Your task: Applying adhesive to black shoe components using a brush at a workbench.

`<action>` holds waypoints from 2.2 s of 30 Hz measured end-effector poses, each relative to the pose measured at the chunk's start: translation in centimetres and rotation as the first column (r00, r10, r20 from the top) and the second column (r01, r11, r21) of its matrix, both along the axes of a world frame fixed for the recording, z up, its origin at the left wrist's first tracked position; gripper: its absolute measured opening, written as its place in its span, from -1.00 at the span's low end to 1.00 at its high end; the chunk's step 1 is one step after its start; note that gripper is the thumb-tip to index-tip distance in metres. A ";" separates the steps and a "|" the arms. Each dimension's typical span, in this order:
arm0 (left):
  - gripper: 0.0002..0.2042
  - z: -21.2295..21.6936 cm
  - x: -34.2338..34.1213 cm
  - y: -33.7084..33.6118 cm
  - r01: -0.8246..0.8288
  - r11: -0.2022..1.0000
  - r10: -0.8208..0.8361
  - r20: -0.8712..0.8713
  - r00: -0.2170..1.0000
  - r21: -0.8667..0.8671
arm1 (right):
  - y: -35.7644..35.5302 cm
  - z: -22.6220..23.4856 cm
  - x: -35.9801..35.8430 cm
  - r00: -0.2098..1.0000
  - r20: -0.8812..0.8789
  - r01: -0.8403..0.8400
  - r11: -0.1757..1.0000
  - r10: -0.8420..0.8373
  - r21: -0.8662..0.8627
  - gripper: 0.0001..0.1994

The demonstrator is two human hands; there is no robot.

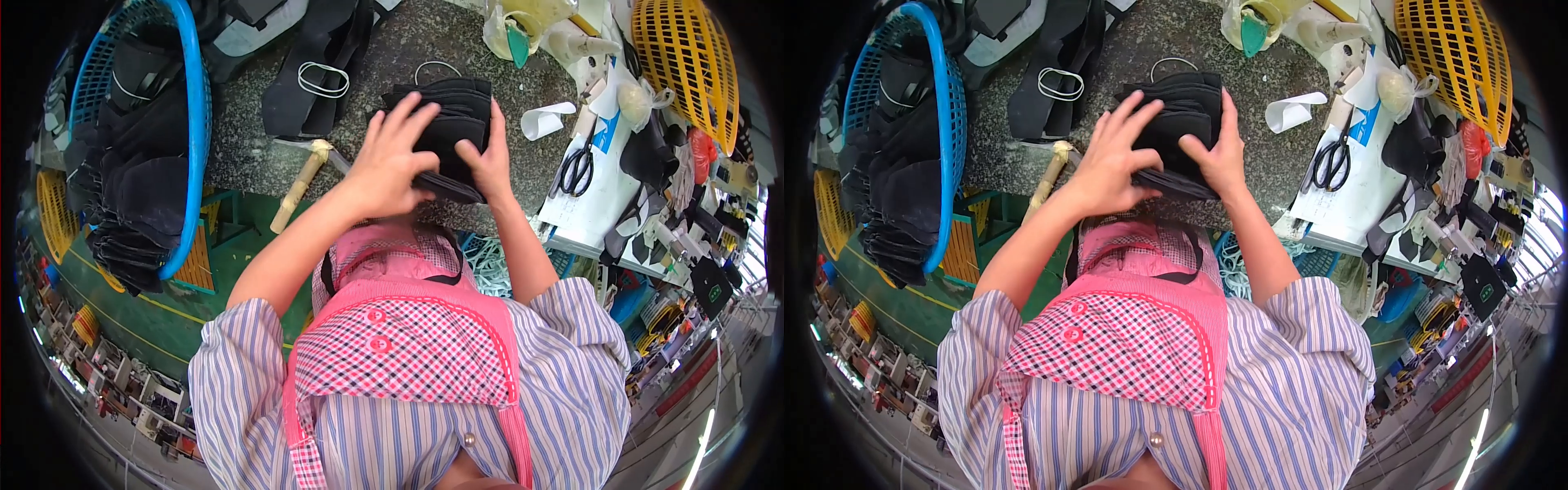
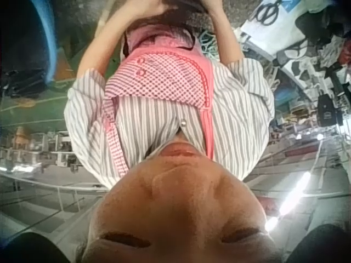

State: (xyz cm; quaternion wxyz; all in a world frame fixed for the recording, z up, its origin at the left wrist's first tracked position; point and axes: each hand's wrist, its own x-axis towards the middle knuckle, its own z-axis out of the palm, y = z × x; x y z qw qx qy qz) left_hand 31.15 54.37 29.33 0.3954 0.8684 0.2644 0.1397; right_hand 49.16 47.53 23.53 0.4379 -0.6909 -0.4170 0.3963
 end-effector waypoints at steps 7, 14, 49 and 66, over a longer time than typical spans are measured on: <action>-0.66 -2.1 1.4 -0.8 -0.064 0.994 0.052 0.125 0.991 0.093 | -0.6 -0.9 2.1 0.934 -0.357 0.031 0.996 -0.001 0.078 -0.32; -0.67 -2.8 1.9 -2.9 -0.131 0.937 0.069 0.196 0.978 0.323 | 2.3 1.6 2.0 0.970 -0.230 -0.118 0.982 0.083 -0.144 -0.25; -0.46 1.2 -1.1 -4.6 0.202 0.969 -0.218 0.103 0.971 0.145 | 4.0 -1.3 2.1 0.992 -0.037 0.120 0.991 -0.118 0.062 -0.73; -0.34 3.4 1.7 4.0 0.079 0.997 -0.079 0.039 0.996 0.019 | 0.8 6.3 1.4 0.913 -0.259 -0.320 0.947 0.317 0.032 0.03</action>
